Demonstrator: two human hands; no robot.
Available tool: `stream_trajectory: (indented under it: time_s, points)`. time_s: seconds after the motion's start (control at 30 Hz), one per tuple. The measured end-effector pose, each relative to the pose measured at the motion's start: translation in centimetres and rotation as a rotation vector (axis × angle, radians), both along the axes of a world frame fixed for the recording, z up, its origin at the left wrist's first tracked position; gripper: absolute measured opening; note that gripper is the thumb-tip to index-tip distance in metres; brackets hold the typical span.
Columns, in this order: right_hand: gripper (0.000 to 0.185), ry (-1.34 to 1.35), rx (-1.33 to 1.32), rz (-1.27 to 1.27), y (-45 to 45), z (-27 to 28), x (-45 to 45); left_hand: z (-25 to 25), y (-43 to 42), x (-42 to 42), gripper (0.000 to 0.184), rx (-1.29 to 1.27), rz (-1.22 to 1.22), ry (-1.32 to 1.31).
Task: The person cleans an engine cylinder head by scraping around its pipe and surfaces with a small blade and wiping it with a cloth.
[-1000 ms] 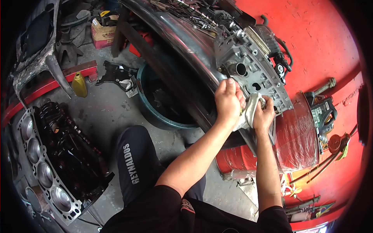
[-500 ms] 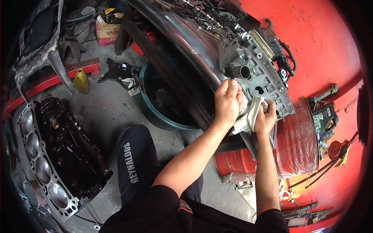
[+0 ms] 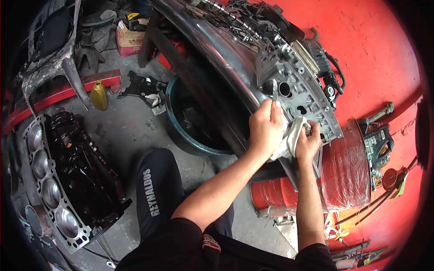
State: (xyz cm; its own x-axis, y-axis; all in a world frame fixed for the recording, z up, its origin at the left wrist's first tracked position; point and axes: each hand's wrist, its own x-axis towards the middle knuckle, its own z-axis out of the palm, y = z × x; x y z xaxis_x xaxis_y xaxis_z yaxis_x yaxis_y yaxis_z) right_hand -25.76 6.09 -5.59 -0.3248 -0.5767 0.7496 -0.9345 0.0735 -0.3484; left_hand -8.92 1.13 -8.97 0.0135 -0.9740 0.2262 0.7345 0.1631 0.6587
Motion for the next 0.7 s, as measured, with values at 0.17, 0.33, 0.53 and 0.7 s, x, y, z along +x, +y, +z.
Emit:
stream_trajectory:
  time_s: [0.17,0.33,0.53,0.7]
  points:
    - [0.017,-0.034,0.061,-0.062,0.8,0.5,1.2,0.9,0.2,0.9,0.03,-0.083,0.163,-0.17]
    - [0.017,-0.024,0.016,-0.019,0.5,0.0,0.5,0.7,-0.2,-0.1,0.031,0.012,0.073,-0.081]
    - [0.017,-0.014,0.054,-0.066,0.3,0.6,1.5,2.7,1.5,1.2,0.029,0.061,-0.023,0.139]
    - [0.017,-0.042,0.059,-0.071,0.8,0.5,1.3,2.4,1.4,0.3,0.03,0.039,-0.076,0.183]
